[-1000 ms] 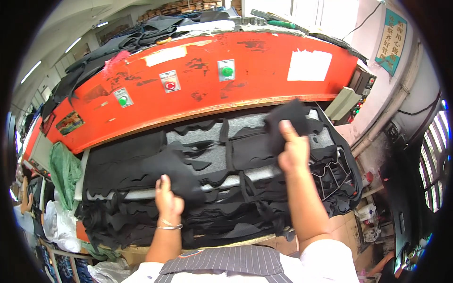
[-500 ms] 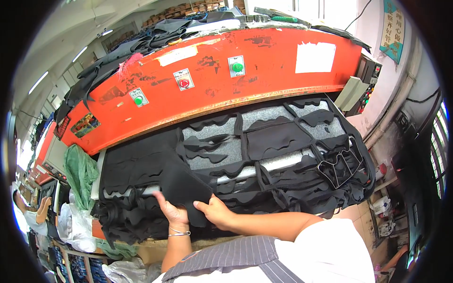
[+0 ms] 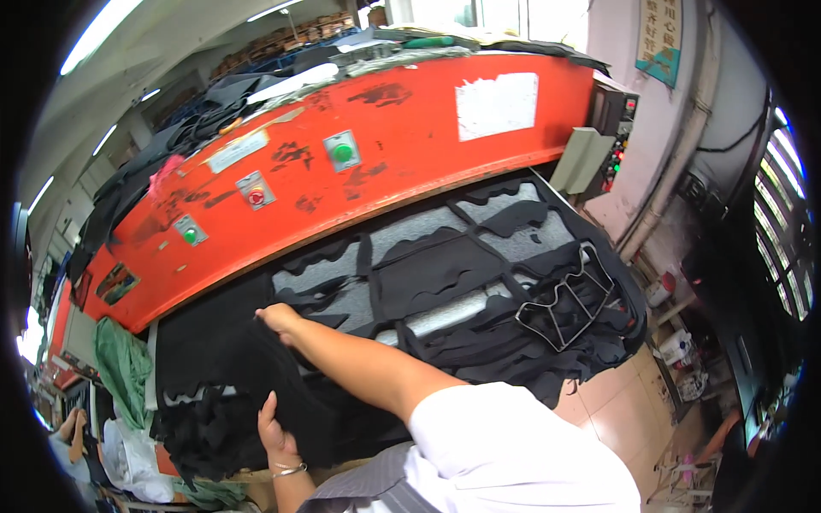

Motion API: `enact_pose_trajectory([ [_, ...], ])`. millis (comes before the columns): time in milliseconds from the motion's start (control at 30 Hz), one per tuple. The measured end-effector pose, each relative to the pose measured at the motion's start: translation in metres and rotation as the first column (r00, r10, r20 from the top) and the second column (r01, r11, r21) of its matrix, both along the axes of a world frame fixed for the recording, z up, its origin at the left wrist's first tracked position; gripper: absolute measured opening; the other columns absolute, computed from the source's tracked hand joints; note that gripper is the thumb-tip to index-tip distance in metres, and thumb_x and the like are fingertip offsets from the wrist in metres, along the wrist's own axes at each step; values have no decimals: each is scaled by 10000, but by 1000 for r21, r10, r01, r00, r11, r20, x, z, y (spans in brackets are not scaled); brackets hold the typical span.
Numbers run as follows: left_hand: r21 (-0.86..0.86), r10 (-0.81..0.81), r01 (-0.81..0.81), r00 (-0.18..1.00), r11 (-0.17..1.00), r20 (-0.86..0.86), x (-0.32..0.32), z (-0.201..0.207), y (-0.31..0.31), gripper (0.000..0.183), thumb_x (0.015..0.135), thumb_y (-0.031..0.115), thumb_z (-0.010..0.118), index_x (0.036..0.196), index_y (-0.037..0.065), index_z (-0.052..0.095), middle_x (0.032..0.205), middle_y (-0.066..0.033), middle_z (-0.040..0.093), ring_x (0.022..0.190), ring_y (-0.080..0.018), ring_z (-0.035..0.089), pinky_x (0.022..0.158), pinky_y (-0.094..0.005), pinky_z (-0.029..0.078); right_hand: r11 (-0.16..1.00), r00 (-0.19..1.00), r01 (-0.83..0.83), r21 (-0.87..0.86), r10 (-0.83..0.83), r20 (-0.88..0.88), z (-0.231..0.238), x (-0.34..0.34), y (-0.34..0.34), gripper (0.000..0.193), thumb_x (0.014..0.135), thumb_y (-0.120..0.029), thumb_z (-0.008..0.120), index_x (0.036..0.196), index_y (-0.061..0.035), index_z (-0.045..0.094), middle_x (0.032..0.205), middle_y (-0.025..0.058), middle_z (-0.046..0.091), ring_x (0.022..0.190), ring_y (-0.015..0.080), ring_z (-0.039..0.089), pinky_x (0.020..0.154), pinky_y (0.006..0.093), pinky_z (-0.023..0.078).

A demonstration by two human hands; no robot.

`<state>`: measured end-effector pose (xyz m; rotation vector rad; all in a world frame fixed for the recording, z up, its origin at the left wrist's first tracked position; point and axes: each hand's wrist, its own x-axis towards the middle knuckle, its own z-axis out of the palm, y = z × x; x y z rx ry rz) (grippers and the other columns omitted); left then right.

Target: Cutting out shoe upper components from a sheet of material using a hydraulic clicker press and metal dies.

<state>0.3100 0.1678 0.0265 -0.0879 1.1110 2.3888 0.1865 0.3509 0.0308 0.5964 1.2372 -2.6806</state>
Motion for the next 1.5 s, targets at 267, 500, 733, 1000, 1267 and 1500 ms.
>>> enact_pose_trajectory([
  [267,-264,8,-66,977,962,-214,30,-19,-77,381,884,132,578,1222,-43,552,1191,-148,607,1088,-275,592,952,-390,484,908,971,192,373,-230,59,-39,-13,80,321,953,-400,497,985,-112,634,787,45,640,715,247,599,632,411,505],
  [500,109,321,-330,942,938,95,43,27,-121,404,993,138,435,1286,-141,441,1248,-271,555,1116,-330,554,1033,-425,409,-238,945,-318,918,-4,326,7,135,282,618,851,-601,552,1011,-22,694,1029,210,665,999,375,619,869,446,478],
  [733,23,213,-217,972,976,100,30,31,-68,426,896,240,595,1226,-27,555,1240,-154,581,1106,-301,577,992,-432,463,-327,911,-397,858,-24,412,-15,166,346,480,918,-452,520,1054,-22,686,1108,200,649,1081,372,590,910,435,462],
  [1000,155,57,-67,996,986,68,43,34,-23,445,922,262,565,1264,-21,532,1258,-151,587,1153,-319,559,1032,-463,429,-399,863,-475,785,-37,504,-20,142,356,208,815,-126,630,997,-67,710,1031,165,682,1015,336,634,874,399,492],
  [1267,238,-3,-26,993,971,121,47,37,2,415,929,245,553,1256,-12,543,1264,-160,584,1169,-323,553,1041,-477,418,-241,885,-416,877,113,451,3,170,368,481,862,-379,587,1145,9,616,1198,238,593,1144,359,559,944,430,448],
  [1500,417,-343,285,937,863,69,43,20,71,414,946,252,519,1262,-15,538,1299,-162,560,1196,-323,537,1062,-474,394,-388,902,-296,873,187,389,70,251,301,648,717,-450,752,1178,-28,580,1133,201,636,1074,358,600,896,429,470],
])
